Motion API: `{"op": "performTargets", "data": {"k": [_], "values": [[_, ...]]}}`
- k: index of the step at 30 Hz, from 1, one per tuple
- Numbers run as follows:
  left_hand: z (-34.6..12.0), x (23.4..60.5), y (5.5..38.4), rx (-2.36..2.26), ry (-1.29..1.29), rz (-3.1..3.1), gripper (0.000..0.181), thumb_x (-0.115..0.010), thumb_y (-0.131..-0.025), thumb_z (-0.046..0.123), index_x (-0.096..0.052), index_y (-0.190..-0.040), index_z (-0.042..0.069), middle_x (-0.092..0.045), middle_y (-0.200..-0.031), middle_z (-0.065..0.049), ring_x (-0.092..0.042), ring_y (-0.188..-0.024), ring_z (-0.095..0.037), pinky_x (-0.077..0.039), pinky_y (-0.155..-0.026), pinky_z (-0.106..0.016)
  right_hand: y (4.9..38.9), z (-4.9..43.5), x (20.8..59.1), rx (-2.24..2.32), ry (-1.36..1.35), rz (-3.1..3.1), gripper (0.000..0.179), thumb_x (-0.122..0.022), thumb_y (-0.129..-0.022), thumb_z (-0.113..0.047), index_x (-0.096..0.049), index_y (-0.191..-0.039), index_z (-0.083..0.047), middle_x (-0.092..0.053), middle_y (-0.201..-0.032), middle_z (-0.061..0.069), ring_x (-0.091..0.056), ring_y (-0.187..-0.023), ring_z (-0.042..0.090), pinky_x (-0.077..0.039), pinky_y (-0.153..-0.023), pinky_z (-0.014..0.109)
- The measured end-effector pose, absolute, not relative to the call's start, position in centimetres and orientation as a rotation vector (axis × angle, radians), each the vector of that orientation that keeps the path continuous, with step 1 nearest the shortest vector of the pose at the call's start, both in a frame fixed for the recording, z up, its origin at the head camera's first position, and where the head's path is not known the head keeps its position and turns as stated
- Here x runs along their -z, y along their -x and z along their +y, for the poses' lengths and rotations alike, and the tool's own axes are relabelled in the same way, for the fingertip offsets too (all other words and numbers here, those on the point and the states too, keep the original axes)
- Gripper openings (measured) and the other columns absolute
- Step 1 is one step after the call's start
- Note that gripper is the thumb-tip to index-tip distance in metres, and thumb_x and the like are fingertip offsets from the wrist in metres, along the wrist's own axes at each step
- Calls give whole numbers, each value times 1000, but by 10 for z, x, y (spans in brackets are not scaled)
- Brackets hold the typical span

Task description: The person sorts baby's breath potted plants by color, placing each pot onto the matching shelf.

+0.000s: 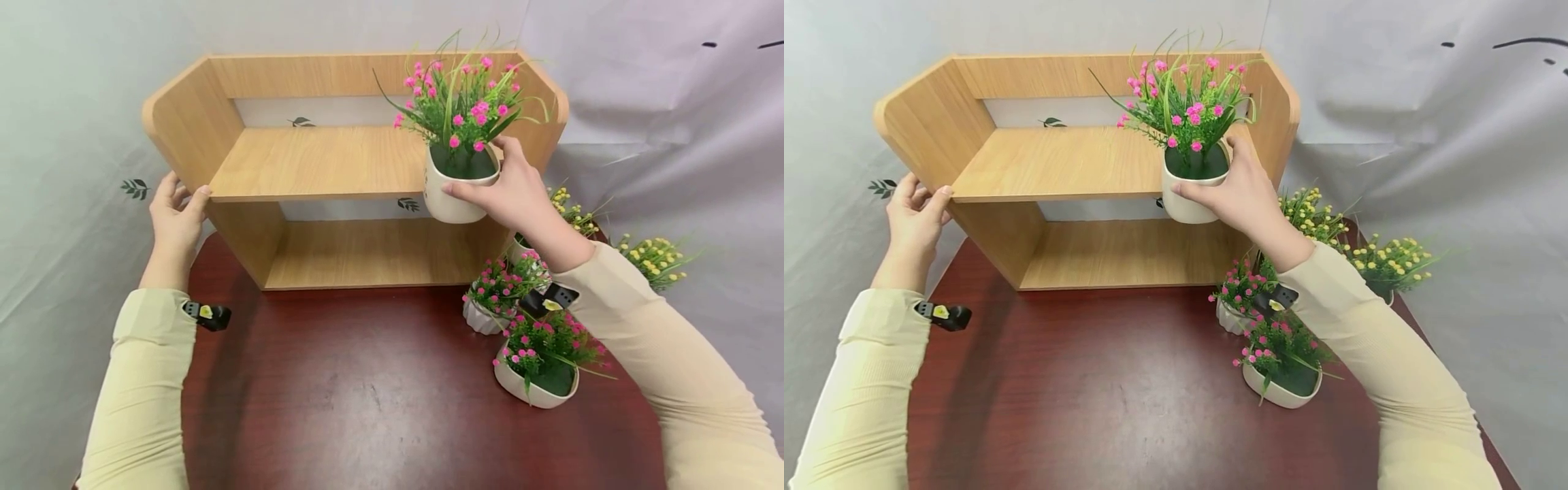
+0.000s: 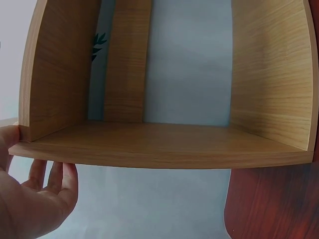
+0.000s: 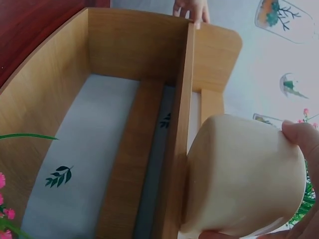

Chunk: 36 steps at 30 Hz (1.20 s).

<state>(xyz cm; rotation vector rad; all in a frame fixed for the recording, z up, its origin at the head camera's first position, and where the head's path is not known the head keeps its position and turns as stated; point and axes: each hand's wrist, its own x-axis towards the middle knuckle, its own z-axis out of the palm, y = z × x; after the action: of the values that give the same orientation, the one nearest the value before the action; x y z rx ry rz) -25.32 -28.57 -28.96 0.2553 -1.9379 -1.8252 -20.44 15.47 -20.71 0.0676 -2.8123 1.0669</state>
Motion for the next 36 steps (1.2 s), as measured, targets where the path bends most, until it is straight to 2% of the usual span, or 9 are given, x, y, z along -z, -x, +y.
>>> {"op": "performTargets", "data": {"k": [3,7,12,15,19,21,23,31,36], "values": [[-285,290,253,1810,-253,-1937,46,-60,-92,11,-54,-133,30,-56,-117,2,-54,-107,-15,-46,-95,-29,210,153,207,-1070,-69,-2807,103,-70,-73,-59,-18,-149,-12,-33,-151,12,-41,-130,32,-37,-102,51],[-283,292,252,1764,-256,-1977,45,-60,-92,14,-54,-134,31,-56,-118,3,-54,-108,-16,-45,-92,-30,214,152,207,-1056,-103,-2801,100,-71,-73,-58,-22,-148,-14,-33,-152,9,-41,-130,32,-37,-102,51],[-280,292,250,1761,-239,-1974,45,-60,-92,13,-54,-133,30,-57,-117,3,-55,-107,-16,-46,-91,-29,218,152,208,-1067,-202,-2801,92,-73,-74,-55,-31,-146,-17,-43,-144,11,-44,-127,32,-39,-100,50],[-278,291,249,1770,-233,-1983,45,-60,-92,14,-54,-134,31,-56,-119,2,-55,-108,-15,-46,-94,-30,217,155,206,-1154,-319,-2791,87,-74,-78,-42,-30,-148,-18,-43,-144,13,-43,-130,33,-37,-103,51],[-277,289,247,1791,-243,-1985,45,-61,-92,16,-53,-134,33,-56,-123,1,-53,-112,-16,-44,-97,-32,217,157,205,-1294,-463,-2777,89,-70,-82,-18,-17,-152,-7,-25,-155,16,-32,-137,38,-29,-111,54],[-278,288,247,1799,-246,-1981,45,-61,-92,17,-53,-134,33,-56,-123,1,-53,-112,-16,-44,-96,-33,217,156,205,-1327,-499,-2767,88,-66,-82,-9,-14,-151,-1,-19,-156,18,-32,-137,41,-29,-111,53],[-279,288,246,1809,-245,-1975,46,-61,-92,17,-53,-134,33,-56,-124,0,-53,-113,-16,-44,-98,-34,218,155,207,-1354,-527,-2743,85,-65,-82,-5,-15,-150,1,-21,-156,19,-35,-135,41,-32,-110,51],[-282,291,241,1914,-228,-1901,48,-63,-91,13,-54,-134,31,-55,-127,-3,-52,-115,-18,-37,-108,-41,227,149,216,-1336,-530,-2682,82,-76,-78,-9,-31,-146,-2,-45,-141,24,-47,-127,38,-42,-102,50],[-281,293,239,1913,-227,-1918,48,-64,-90,14,-55,-133,32,-54,-131,-5,-53,-115,-17,-38,-108,-41,237,154,218,-1364,-603,-2670,83,-78,-75,-8,-33,-145,-7,-40,-143,18,-46,-125,36,-40,-103,53]]}}
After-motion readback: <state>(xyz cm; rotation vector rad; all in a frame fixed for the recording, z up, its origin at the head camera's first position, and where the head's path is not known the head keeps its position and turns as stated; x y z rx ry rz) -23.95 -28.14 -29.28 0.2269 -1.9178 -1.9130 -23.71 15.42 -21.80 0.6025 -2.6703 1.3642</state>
